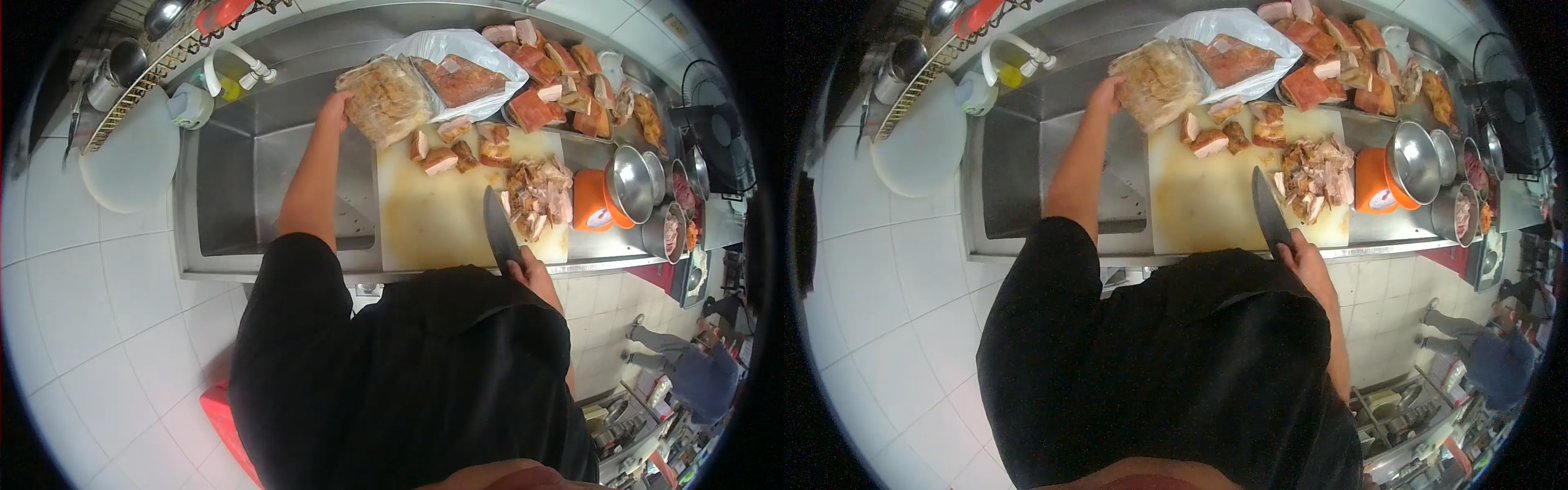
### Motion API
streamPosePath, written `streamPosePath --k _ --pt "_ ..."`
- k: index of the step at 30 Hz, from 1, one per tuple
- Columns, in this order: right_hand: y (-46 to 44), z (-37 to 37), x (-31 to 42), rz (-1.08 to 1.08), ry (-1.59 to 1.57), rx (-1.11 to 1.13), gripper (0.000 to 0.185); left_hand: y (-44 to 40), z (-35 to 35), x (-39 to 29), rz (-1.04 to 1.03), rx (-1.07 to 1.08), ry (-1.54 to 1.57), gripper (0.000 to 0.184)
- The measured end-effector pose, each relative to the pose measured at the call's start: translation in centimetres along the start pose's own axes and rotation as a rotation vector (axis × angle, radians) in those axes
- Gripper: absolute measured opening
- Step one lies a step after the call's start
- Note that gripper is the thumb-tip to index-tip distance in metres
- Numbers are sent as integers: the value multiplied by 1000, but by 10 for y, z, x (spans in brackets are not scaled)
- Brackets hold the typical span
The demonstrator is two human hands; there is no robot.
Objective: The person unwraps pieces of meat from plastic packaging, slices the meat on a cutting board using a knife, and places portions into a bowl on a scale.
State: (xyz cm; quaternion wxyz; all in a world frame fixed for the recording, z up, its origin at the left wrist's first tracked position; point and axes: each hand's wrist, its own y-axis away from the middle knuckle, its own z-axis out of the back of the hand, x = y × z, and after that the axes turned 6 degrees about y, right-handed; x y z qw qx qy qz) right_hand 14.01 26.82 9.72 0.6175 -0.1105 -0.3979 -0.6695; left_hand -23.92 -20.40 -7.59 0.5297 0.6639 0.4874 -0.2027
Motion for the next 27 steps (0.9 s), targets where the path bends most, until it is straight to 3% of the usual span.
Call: streamPosePath --k 2,7,9,12,14,17,20,27 --pt "-4 7 27 -11 81 29 16 12 -1 3 -2 -18 -18 37" --pt "-78 -30 42 304 311 224 19 -2 -3 7 -54 -26 58 41" --pt "-111 -50 62 312 442 323 21 -1 -12 0 -63 -50 88 42" --pt "-138 -53 111 39 214 424 23 5 -24 -11 -141 -130 67 42" --pt "-145 -55 122 -6 184 388 26 12 -30 -14 -223 -228 22 43" --pt "-155 -68 107 -10 224 284 28 -1 -22 -18 -184 -292 -98 40" --pt "-163 -68 84 -32 250 185 29 -9 -5 -26 -85 25 64 34" --pt "-163 -51 78 -84 243 162 25 -4 3 -8 -100 99 7 32"
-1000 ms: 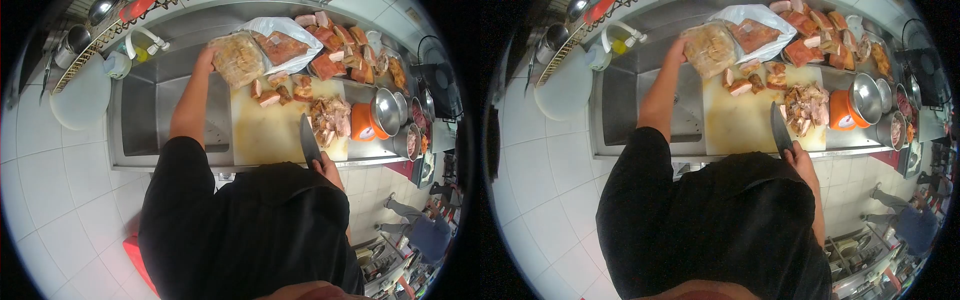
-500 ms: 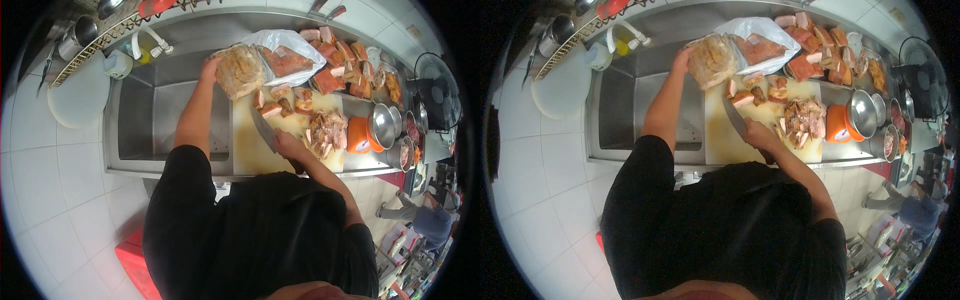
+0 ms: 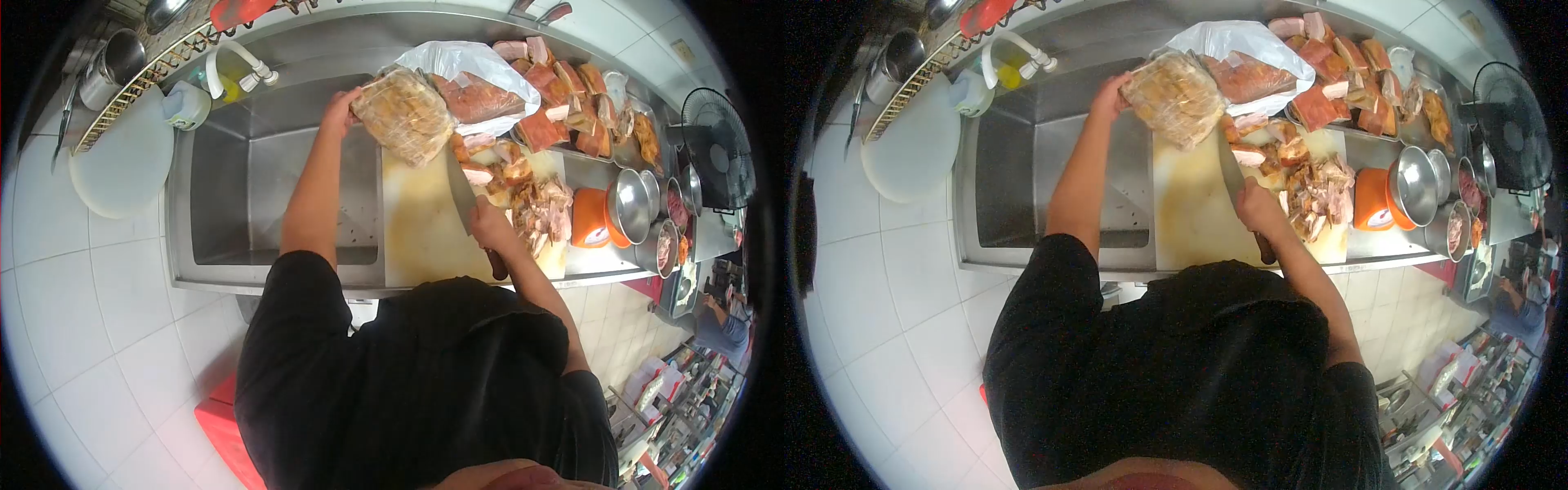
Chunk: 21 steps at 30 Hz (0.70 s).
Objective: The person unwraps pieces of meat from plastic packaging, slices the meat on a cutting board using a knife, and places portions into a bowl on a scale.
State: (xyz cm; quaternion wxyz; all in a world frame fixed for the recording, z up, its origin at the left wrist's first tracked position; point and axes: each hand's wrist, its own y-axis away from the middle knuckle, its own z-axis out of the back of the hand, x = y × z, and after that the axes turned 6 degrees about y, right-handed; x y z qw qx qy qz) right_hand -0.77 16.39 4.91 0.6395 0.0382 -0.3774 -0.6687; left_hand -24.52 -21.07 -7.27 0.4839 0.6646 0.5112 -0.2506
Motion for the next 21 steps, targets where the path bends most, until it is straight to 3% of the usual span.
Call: streamPosePath --k 8,14,17,21 --pt "13 12 -12 131 -113 90 23 60 3 8 -73 -157 -144 36" --pt "24 6 -20 89 -275 116 20 37 -32 -12 -257 -209 -419 43" --pt "29 7 -31 83 -321 158 17 11 -36 -14 -154 -123 -581 50" --pt "42 22 -9 195 -266 135 14 22 -32 -13 -113 -102 -523 51"
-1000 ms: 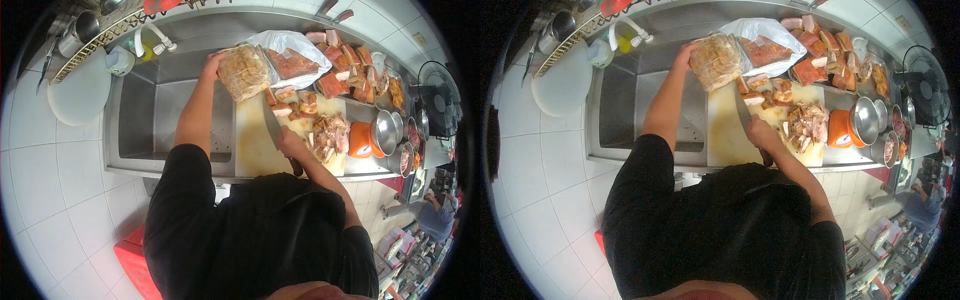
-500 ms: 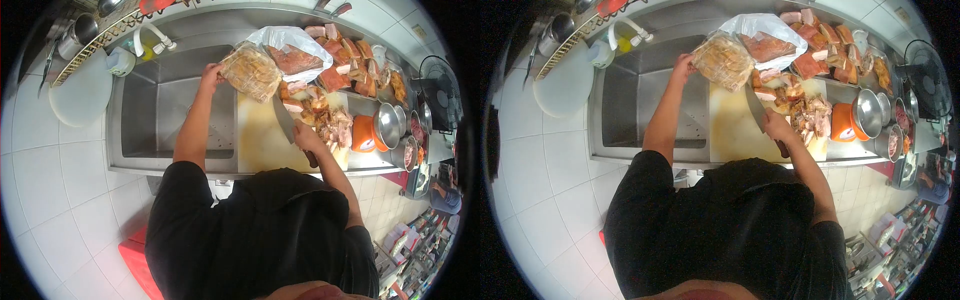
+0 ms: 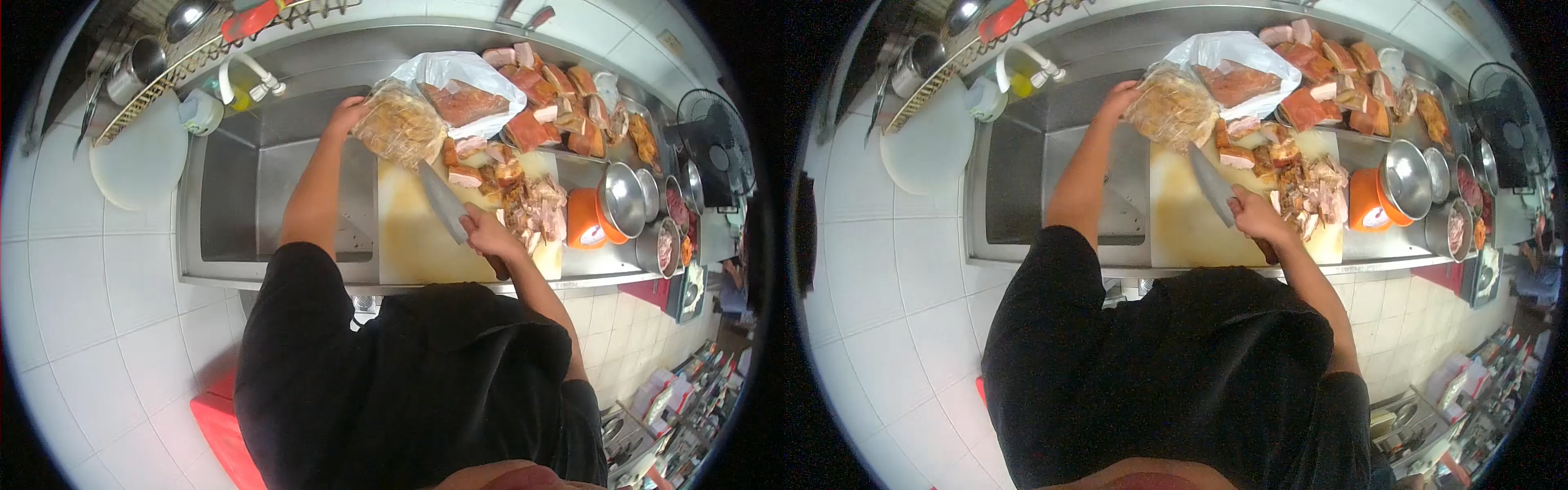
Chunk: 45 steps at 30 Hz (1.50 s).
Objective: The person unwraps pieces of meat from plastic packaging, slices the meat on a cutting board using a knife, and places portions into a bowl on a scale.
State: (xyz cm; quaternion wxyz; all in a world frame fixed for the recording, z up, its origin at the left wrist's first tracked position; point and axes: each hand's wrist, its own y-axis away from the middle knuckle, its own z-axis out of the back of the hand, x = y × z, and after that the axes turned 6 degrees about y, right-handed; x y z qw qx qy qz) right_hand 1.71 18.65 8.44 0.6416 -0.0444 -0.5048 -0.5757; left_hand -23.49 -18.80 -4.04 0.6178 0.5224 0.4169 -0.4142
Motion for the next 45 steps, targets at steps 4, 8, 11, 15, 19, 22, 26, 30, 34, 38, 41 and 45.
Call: streamPosePath --k 4,8,11,15,19,22,26,30,34,38,41,45 --pt "-2 6 -4 36 -7 -41 17 35 15 17 60 20 26 51" --pt "3 12 -4 -9 14 -33 16 126 16 15 118 3 -39 49" --pt "8 3 -16 -16 -15 -23 15 172 21 46 166 26 109 51" --pt "20 0 -19 -77 -109 4 16 173 21 59 140 -170 448 44" --pt "22 2 -30 -84 -20 -41 18 106 19 46 148 -24 610 39" --pt "33 10 -23 -76 -27 -96 15 66 14 42 190 90 584 39" --pt "49 11 -43 -69 -126 -170 13 64 8 28 223 119 515 42" --pt "61 5 -64 -53 -187 -195 14 67 6 34 145 70 530 54" --pt "58 0 -67 -14 -132 -226 15 75 8 27 56 97 402 67" --pt "46 1 -70 55 -66 -273 16 120 -7 -2 54 85 302 75" --pt "37 1 -77 106 6 -292 17 136 -15 9 33 45 243 80" --pt "43 3 -75 99 -10 -249 16 166 -19 41 51 -51 138 86"
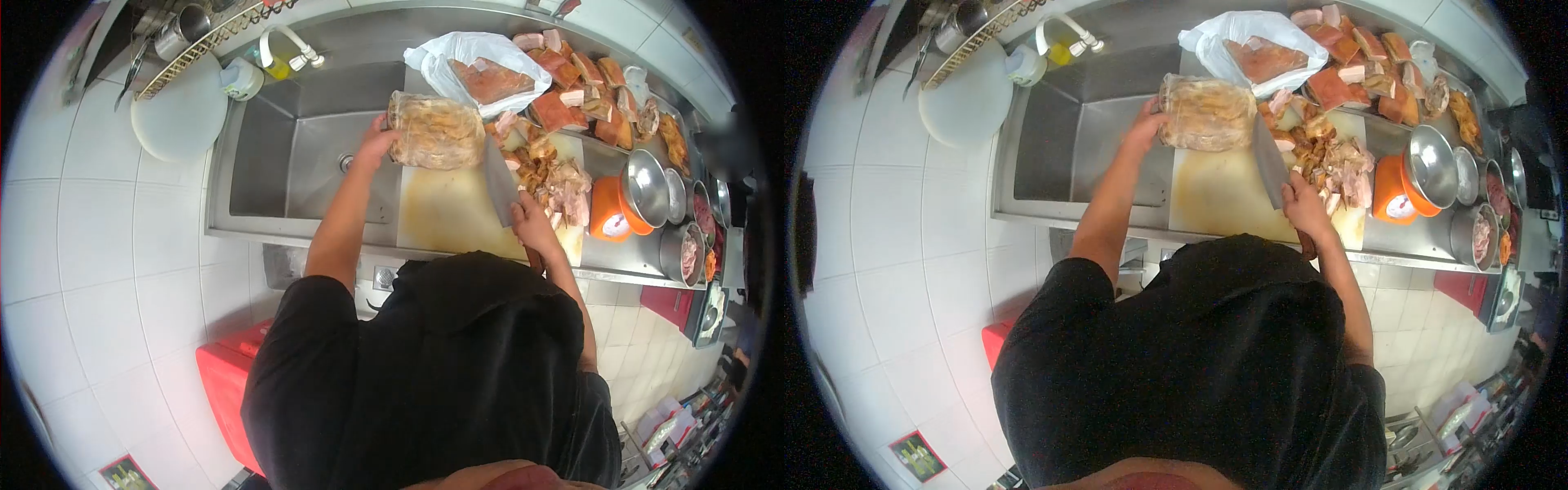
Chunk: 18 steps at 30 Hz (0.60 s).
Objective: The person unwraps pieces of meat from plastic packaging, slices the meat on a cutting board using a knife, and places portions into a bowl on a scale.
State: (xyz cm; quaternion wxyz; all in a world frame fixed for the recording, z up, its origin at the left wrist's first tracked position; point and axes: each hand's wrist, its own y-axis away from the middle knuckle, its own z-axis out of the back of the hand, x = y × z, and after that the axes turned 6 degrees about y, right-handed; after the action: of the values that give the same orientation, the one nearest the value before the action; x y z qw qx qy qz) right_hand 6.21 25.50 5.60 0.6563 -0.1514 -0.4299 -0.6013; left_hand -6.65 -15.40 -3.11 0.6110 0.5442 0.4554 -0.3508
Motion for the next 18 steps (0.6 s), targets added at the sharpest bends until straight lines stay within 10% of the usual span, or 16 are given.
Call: streamPosePath --k 9,18 --pt "26 22 7 -248 -88 136 17 39 13 17 144 -154 73 87" --pt "38 11 -40 -46 10 39 22 -30 -3 -21 108 -150 295 45"
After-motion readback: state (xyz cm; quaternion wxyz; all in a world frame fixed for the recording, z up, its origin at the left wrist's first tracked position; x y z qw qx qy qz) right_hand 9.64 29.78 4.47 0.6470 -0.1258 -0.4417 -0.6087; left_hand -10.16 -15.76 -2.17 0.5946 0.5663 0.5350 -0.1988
